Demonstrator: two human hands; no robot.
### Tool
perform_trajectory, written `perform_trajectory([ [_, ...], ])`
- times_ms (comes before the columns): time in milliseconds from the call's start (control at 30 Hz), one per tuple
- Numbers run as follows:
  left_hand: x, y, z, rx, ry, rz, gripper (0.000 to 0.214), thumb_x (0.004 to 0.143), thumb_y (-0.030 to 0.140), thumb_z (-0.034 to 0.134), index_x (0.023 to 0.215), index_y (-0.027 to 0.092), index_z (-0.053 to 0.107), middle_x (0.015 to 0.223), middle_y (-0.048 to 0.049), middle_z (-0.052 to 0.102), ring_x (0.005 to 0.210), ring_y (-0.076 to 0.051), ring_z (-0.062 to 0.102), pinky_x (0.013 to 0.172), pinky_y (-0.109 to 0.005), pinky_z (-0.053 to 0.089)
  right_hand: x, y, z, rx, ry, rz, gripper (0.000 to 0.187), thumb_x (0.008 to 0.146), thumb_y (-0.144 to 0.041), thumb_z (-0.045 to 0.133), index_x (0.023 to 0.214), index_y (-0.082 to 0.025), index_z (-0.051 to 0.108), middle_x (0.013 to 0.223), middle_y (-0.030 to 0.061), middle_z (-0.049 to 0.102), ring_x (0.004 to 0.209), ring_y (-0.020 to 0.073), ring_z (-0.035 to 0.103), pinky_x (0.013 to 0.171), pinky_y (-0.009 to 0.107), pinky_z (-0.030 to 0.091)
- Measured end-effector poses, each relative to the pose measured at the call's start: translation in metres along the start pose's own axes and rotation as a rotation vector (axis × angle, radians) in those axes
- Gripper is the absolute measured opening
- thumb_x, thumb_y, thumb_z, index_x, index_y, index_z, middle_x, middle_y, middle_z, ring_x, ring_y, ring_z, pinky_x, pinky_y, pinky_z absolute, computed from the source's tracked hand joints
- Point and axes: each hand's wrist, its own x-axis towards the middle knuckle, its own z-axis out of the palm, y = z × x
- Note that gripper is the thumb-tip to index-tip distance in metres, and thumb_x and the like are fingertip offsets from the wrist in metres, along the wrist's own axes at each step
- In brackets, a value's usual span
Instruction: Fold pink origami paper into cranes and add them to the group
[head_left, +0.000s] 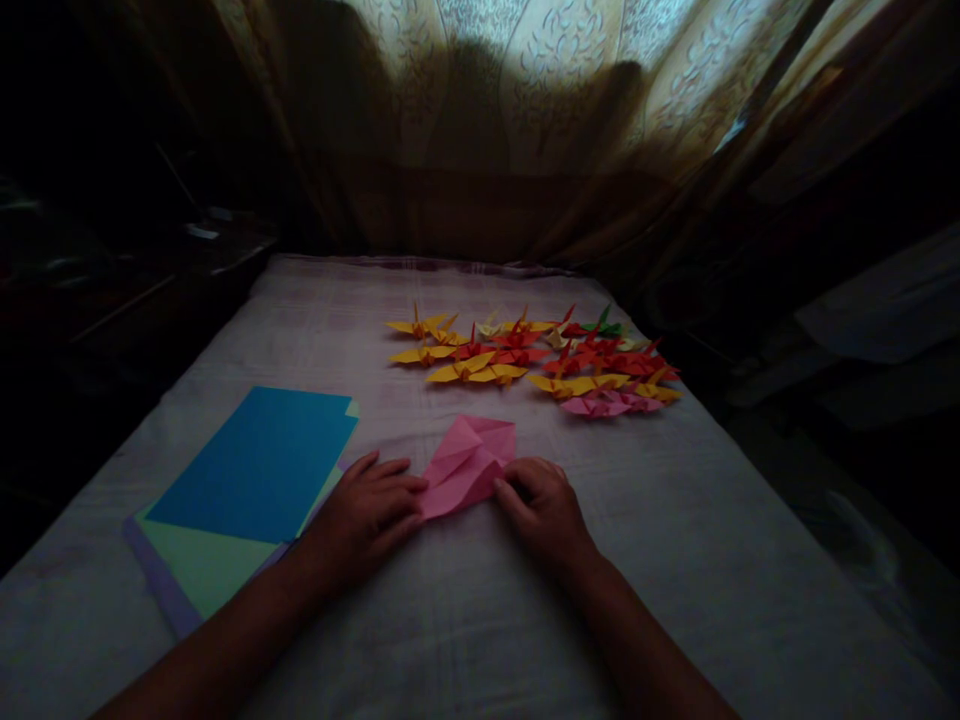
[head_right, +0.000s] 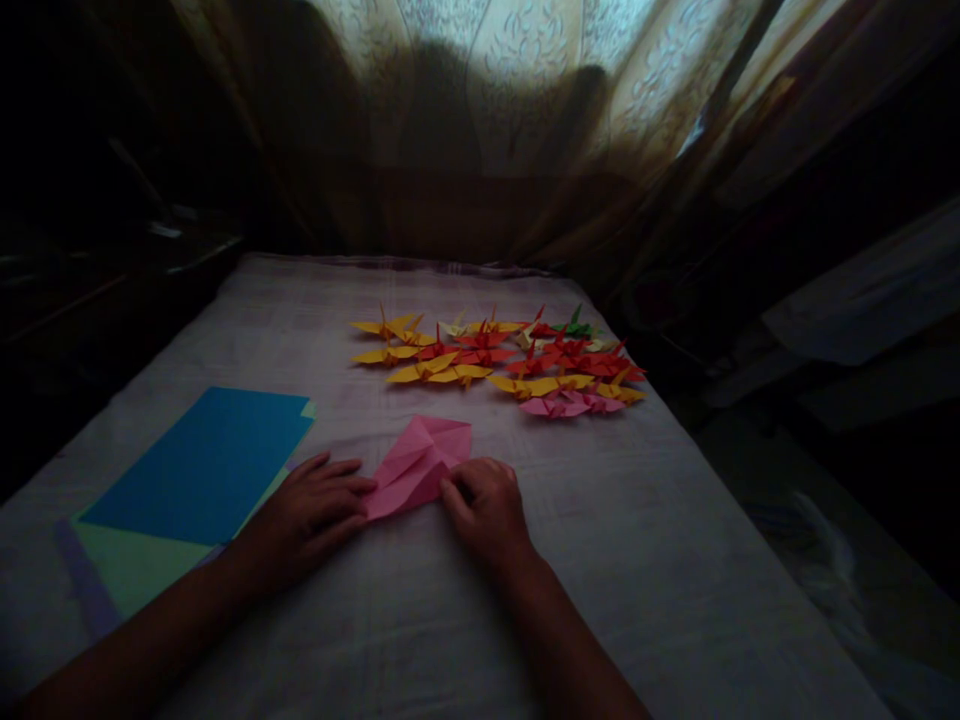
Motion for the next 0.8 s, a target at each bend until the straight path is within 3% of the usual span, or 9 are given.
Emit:
perform_trajectory([
  [167,0.001,0.004,0.001,-0.01,0.03,-0.018,0.011,0.091,0.028,0.057,0.091,0.025,0.068,0.117,-0.0013,0.071,0.124,-0.027,0.055,0.111,-0.057,0.026,0.005,-0.002,0.003,-0.097,0.015,0.02,0.02,0.089,-0.03,0.054,0.073,-0.022,0.062,0.069,0.0005,0.066,0.07,0.0175,0.06,0.074,0.031,0.037],
  [367,0.003,0.004,0.008,0.033,0.152,-0.038,0.019,0.093,0.027,0.054,0.107,0.022,0.064,0.109,-0.0054,0.071,0.114,-0.025,0.061,0.11,-0.055,0.031,0.01,-0.002,0.008,-0.211,0.052,0.014,0.022,0.089,-0.031,0.053,0.071,-0.021,0.061,0.069,0.0015,0.065,0.072,0.0184,0.058,0.073,0.031,0.034],
  [567,0.0,0.003,0.012,0.117,0.174,0.08,0.028,0.096,0.021,0.047,0.116,0.03,0.065,0.113,-0.0029,0.071,0.113,-0.026,0.06,0.109,-0.059,0.029,0.007,0.001,0.011,-0.257,0.092,-0.013,0.021,0.088,-0.03,0.055,0.069,-0.021,0.059,0.069,0.0012,0.062,0.073,0.0184,0.055,0.074,0.031,0.033],
  [667,0.0,0.003,0.016,0.175,0.198,0.143,0.031,0.098,0.019,0.042,0.118,0.026,0.065,0.121,-0.0051,0.069,0.118,-0.026,0.059,0.111,-0.059,0.027,0.006,0.002,0.012,-0.258,0.103,-0.017,0.021,0.088,-0.03,0.055,0.069,-0.021,0.059,0.068,0.0006,0.061,0.073,0.0179,0.054,0.076,0.032,0.032],
  [800,0.001,0.004,0.019,0.217,0.143,0.172,0.031,0.099,0.016,0.039,0.12,0.02,0.061,0.133,-0.0081,0.062,0.127,-0.024,0.053,0.113,-0.051,0.031,0.006,0.0,0.014,-0.264,0.118,-0.015,0.022,0.088,-0.03,0.054,0.069,-0.021,0.059,0.068,0.0004,0.061,0.074,0.0183,0.055,0.08,0.033,0.032],
])
